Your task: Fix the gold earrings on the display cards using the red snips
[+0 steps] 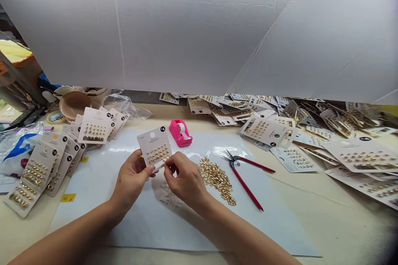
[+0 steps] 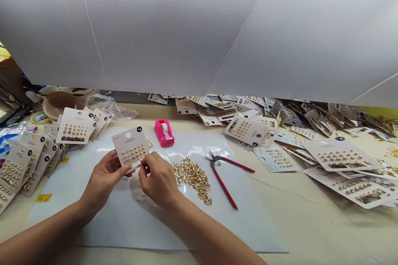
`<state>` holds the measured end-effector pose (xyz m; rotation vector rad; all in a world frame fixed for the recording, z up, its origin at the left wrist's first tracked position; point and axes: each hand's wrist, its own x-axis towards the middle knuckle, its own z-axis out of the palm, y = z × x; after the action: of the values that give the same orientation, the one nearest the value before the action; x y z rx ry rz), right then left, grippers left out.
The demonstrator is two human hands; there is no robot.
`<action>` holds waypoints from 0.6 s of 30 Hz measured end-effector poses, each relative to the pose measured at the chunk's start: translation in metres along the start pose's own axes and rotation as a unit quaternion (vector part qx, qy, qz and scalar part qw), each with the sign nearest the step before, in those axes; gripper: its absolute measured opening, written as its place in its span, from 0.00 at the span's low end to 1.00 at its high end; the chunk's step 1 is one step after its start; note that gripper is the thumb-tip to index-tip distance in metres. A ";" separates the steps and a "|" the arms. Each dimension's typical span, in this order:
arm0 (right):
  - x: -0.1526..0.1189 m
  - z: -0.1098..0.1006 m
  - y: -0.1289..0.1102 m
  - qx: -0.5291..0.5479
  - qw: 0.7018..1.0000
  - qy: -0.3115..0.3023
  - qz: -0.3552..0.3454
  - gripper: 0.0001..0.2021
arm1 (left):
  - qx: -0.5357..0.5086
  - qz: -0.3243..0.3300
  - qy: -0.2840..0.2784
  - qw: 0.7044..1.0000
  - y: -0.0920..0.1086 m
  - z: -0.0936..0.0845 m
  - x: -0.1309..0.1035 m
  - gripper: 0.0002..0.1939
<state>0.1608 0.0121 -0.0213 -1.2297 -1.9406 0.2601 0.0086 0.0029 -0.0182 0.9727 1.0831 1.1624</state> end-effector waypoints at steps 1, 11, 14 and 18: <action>0.000 0.000 0.000 0.001 1.000 0.004 0.001 0.06 | 0.001 0.001 0.003 1.000 0.000 0.000 0.000 0.19; -0.002 0.000 -0.002 0.028 1.000 0.009 -0.008 0.06 | 0.006 -0.008 -0.015 1.000 0.000 0.002 -0.002 0.19; -0.002 0.000 -0.002 0.022 1.000 0.009 -0.007 0.06 | 0.023 -0.006 -0.012 1.000 0.000 0.003 -0.003 0.19; -0.002 -0.001 -0.003 0.017 1.000 0.012 -0.011 0.06 | 0.048 -0.002 -0.005 0.999 -0.001 0.002 -0.003 0.19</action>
<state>0.1600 0.0087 -0.0207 -1.1836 -1.9203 0.2654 0.0108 -0.0007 -0.0181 1.0489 1.1416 1.1094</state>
